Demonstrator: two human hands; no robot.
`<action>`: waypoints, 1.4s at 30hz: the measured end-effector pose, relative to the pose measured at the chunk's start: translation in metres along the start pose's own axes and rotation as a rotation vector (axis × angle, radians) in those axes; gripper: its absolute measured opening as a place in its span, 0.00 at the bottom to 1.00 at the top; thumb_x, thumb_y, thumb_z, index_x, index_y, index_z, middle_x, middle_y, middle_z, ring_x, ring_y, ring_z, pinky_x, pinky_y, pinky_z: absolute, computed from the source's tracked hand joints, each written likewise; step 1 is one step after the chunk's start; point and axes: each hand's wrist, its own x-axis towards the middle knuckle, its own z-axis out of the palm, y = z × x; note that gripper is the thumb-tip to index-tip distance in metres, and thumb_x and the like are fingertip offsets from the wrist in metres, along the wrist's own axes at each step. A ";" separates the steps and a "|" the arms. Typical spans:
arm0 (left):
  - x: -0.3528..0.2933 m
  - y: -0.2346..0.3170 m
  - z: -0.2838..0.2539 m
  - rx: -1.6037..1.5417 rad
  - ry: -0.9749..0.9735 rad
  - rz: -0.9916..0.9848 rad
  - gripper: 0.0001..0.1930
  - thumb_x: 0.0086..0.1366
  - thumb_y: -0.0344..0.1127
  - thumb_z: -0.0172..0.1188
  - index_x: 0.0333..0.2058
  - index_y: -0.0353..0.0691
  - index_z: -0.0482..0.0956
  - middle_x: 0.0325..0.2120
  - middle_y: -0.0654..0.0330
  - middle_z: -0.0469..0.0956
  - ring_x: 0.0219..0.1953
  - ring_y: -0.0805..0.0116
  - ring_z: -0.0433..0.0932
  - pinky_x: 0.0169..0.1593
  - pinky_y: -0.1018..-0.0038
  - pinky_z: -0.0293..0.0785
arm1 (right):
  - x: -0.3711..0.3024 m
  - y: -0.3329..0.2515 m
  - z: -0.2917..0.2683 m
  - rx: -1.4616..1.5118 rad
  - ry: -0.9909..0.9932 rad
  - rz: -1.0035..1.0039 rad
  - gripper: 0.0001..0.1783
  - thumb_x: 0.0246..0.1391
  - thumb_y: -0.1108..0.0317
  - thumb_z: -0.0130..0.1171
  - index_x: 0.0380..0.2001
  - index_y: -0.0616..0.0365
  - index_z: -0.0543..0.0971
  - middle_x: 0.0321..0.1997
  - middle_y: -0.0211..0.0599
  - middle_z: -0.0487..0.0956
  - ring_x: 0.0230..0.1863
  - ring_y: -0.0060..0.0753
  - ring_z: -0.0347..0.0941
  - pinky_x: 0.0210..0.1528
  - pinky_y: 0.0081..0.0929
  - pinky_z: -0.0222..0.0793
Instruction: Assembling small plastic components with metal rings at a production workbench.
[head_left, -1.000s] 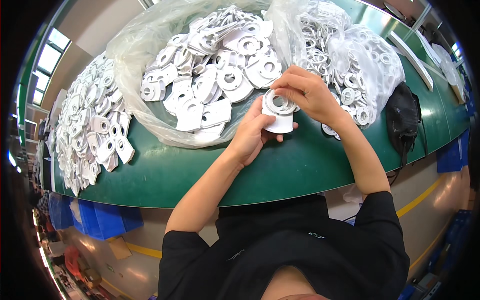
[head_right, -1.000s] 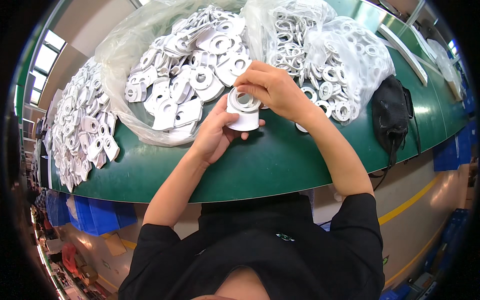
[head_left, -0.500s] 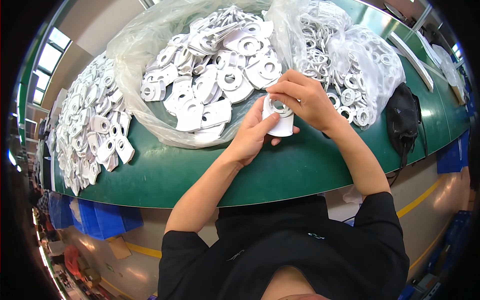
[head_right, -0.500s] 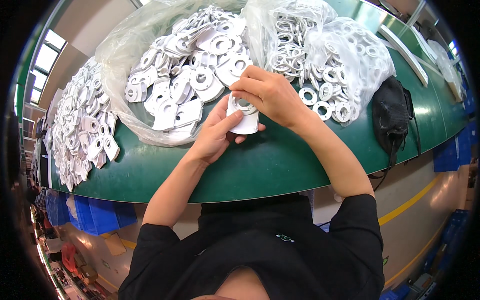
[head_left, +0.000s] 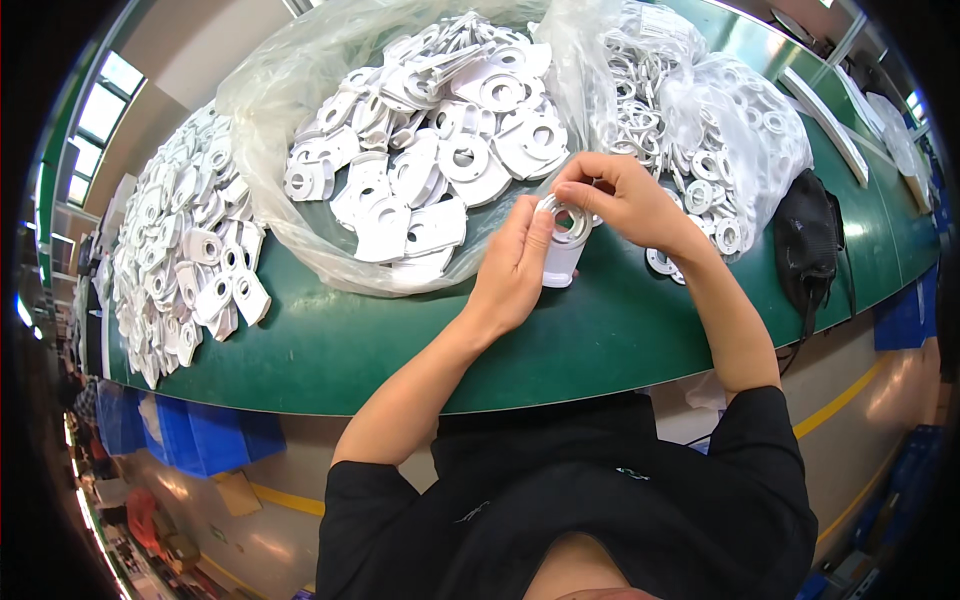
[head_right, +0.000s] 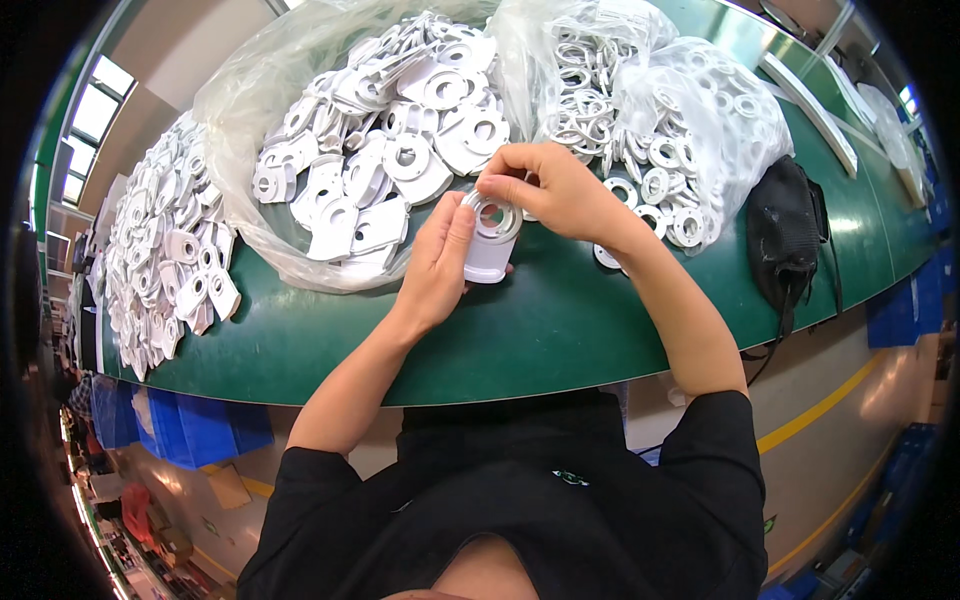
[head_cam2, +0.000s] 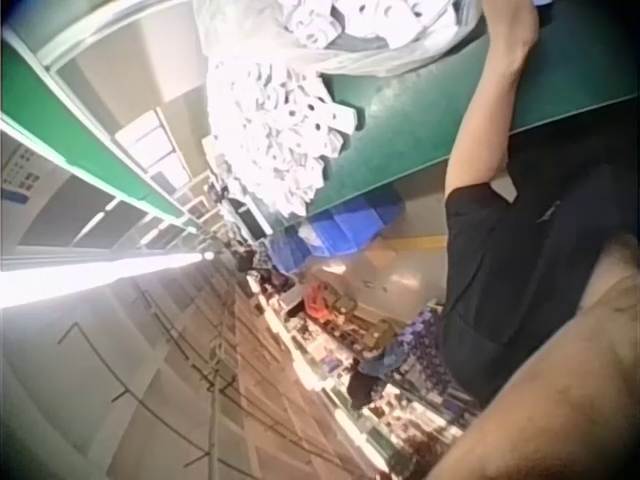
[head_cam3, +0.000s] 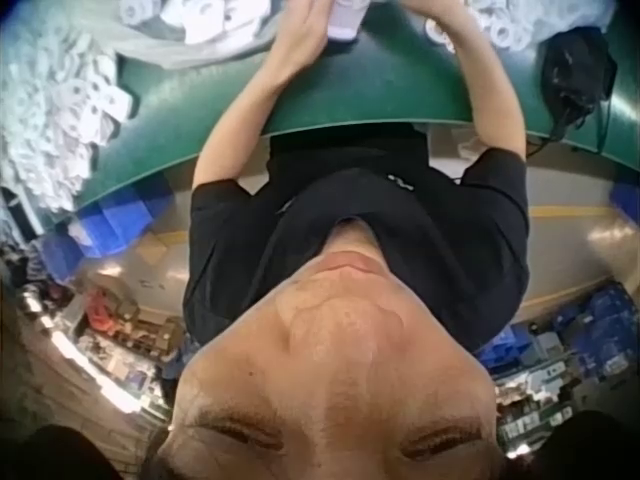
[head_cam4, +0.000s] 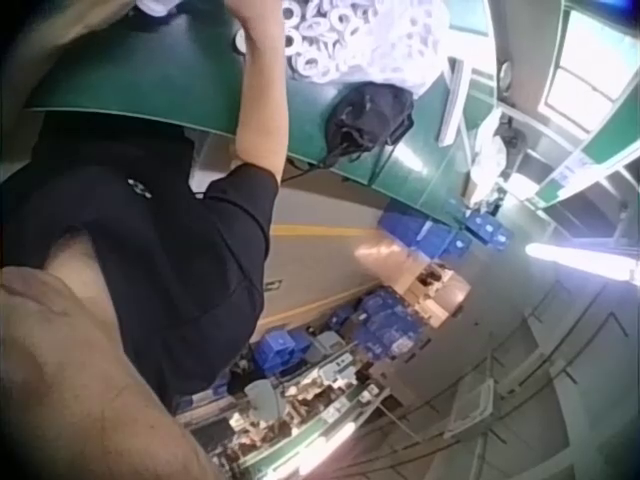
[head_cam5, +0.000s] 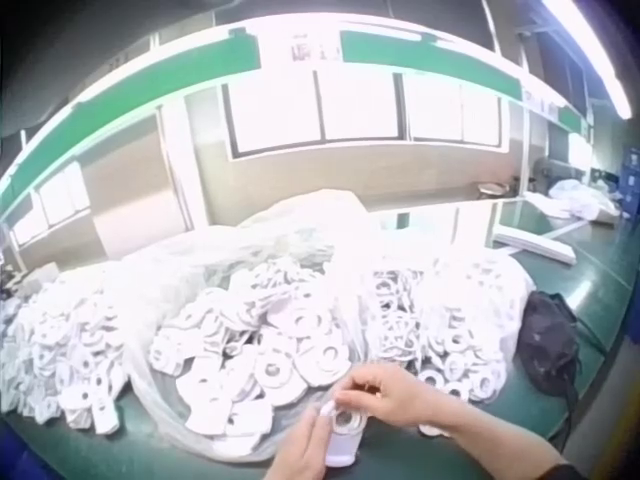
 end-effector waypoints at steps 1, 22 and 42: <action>0.001 -0.003 -0.002 0.153 0.069 0.067 0.12 0.70 0.38 0.46 0.36 0.34 0.70 0.20 0.58 0.72 0.21 0.75 0.67 0.25 0.75 0.63 | 0.000 -0.002 0.002 -0.039 -0.028 0.003 0.10 0.57 0.68 0.56 0.29 0.65 0.76 0.24 0.28 0.74 0.26 0.16 0.63 0.30 0.19 0.61; 0.002 0.006 0.004 -0.223 0.154 0.062 0.11 0.73 0.38 0.39 0.45 0.38 0.63 0.41 0.59 0.70 0.38 0.75 0.72 0.39 0.77 0.74 | 0.005 0.015 0.021 0.231 0.262 -0.033 0.12 0.62 0.67 0.53 0.41 0.63 0.78 0.33 0.25 0.78 0.34 0.11 0.69 0.36 0.13 0.65; 0.010 -0.004 -0.020 0.378 0.155 0.083 0.16 0.70 0.39 0.47 0.27 0.33 0.73 0.15 0.62 0.70 0.19 0.77 0.62 0.24 0.74 0.60 | -0.003 0.001 0.022 -0.207 0.048 -0.081 0.07 0.57 0.71 0.55 0.32 0.65 0.76 0.23 0.31 0.74 0.26 0.16 0.65 0.30 0.18 0.62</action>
